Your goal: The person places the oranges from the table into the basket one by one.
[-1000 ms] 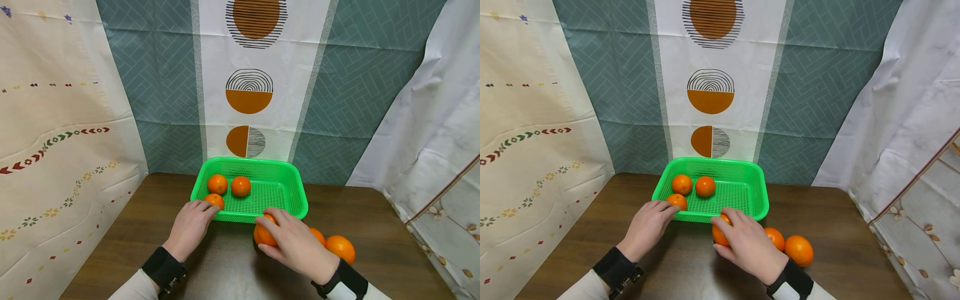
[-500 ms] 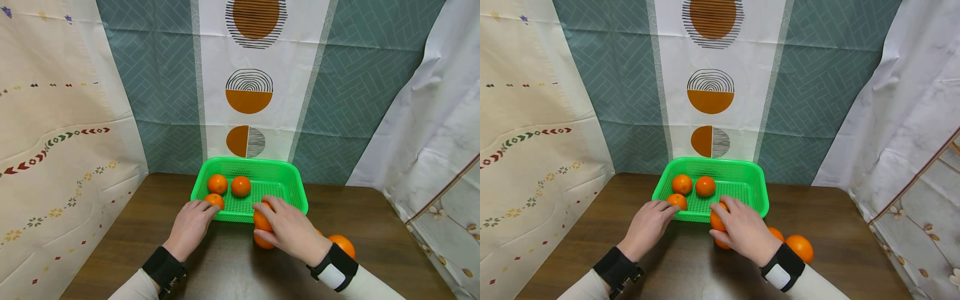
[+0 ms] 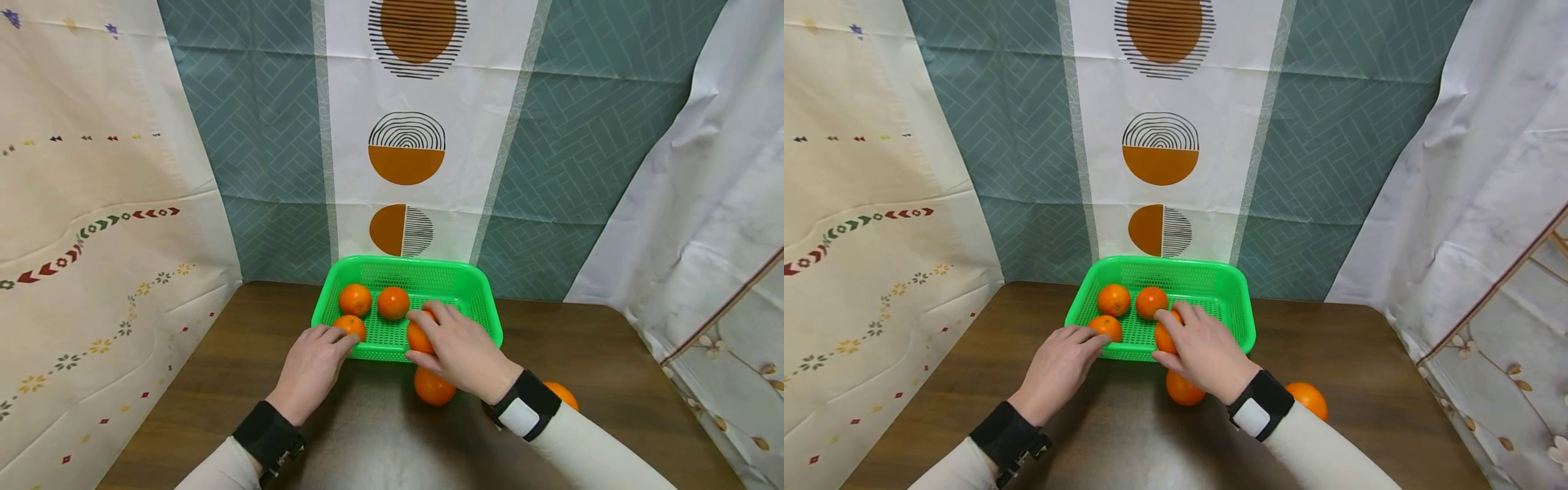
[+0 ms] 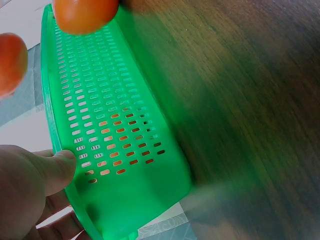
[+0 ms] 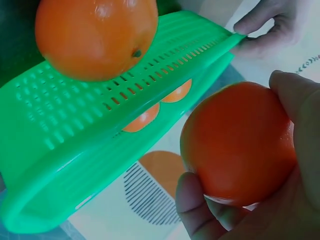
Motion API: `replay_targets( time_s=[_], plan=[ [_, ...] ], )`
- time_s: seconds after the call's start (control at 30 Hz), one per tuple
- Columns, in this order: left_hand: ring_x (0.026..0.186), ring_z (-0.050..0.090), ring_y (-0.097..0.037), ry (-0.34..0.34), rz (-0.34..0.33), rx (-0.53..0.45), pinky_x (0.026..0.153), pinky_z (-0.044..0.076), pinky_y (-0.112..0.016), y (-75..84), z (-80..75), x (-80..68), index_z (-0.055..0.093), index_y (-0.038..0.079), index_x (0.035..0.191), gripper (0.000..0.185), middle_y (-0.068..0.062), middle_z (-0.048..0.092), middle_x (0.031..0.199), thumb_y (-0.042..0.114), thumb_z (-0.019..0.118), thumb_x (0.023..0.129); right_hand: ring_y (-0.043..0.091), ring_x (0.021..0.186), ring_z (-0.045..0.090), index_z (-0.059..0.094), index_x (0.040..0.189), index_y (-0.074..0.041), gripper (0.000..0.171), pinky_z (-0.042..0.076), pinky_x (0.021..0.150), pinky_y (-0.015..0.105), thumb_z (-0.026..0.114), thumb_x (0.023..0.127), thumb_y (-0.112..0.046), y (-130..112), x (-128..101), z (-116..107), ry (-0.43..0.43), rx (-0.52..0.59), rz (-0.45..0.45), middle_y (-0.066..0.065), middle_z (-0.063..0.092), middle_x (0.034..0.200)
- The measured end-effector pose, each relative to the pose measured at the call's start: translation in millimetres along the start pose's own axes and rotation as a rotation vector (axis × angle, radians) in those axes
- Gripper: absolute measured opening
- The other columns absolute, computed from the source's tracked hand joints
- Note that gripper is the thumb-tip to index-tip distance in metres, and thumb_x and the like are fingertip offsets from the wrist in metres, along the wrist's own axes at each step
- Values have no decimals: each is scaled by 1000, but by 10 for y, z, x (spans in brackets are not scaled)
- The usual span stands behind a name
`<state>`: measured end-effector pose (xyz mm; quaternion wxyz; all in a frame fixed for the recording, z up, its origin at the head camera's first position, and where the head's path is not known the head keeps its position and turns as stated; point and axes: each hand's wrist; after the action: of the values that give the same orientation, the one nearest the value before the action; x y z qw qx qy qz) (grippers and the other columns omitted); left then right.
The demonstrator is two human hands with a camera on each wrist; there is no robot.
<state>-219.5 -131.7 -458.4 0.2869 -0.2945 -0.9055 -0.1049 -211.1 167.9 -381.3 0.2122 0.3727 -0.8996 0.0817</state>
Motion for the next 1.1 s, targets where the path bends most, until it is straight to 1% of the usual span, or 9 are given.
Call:
replay_targets(
  time_s=[0.2,0.4,0.5,0.67,0.8,1.0,1.1],
  plan=[
    [102,68,-30,-2,-1,5,95,59,-48,-2,-7,-1,81,16,118,28,-2,76,108,12,92,92,30,103,65,63,145,-8,62,63,80,40,83,100,-47,24,107,32,-29,5,35,15,63,130],
    [102,68,-30,-7,-4,2,96,59,-47,-8,-6,1,81,16,119,30,-3,76,108,12,92,92,24,95,61,64,145,-10,62,58,71,35,82,101,-50,36,230,83,-61,13,71,12,62,128],
    [102,68,-30,-5,-2,3,95,59,-47,-7,-6,0,81,16,119,29,-3,76,108,12,92,92,24,96,61,63,148,-12,63,58,69,34,80,101,-51,41,286,122,-75,8,91,13,62,129],
    [101,68,-29,2,6,14,95,59,-46,-5,-3,-1,81,16,118,28,-2,75,107,13,92,92,27,102,62,61,151,-13,63,62,71,37,75,104,-52,43,350,177,-105,-4,119,16,61,134],
    [100,68,-29,8,11,18,94,59,-46,-3,1,0,81,16,117,28,-2,75,106,13,92,92,31,105,63,61,151,-13,60,64,74,41,75,106,-50,39,393,232,-123,-5,134,18,60,137],
    [100,68,-29,8,11,14,93,59,-46,-7,7,-4,81,16,118,28,-2,75,106,12,92,92,32,100,61,64,146,-12,56,63,75,42,75,106,-49,15,461,306,-122,10,125,20,61,130],
    [100,68,-29,6,11,15,94,59,-46,-10,8,-6,81,16,118,29,-2,75,106,12,92,92,31,99,60,66,144,-15,53,63,75,42,75,105,-49,6,493,332,-134,26,126,19,60,128]
  ],
)
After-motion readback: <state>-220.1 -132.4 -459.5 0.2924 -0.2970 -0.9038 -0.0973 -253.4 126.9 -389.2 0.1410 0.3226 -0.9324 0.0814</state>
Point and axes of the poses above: each hand's wrist, its own x-axis towards the middle knuckle, its own z-axis out of the palm, y = z × x
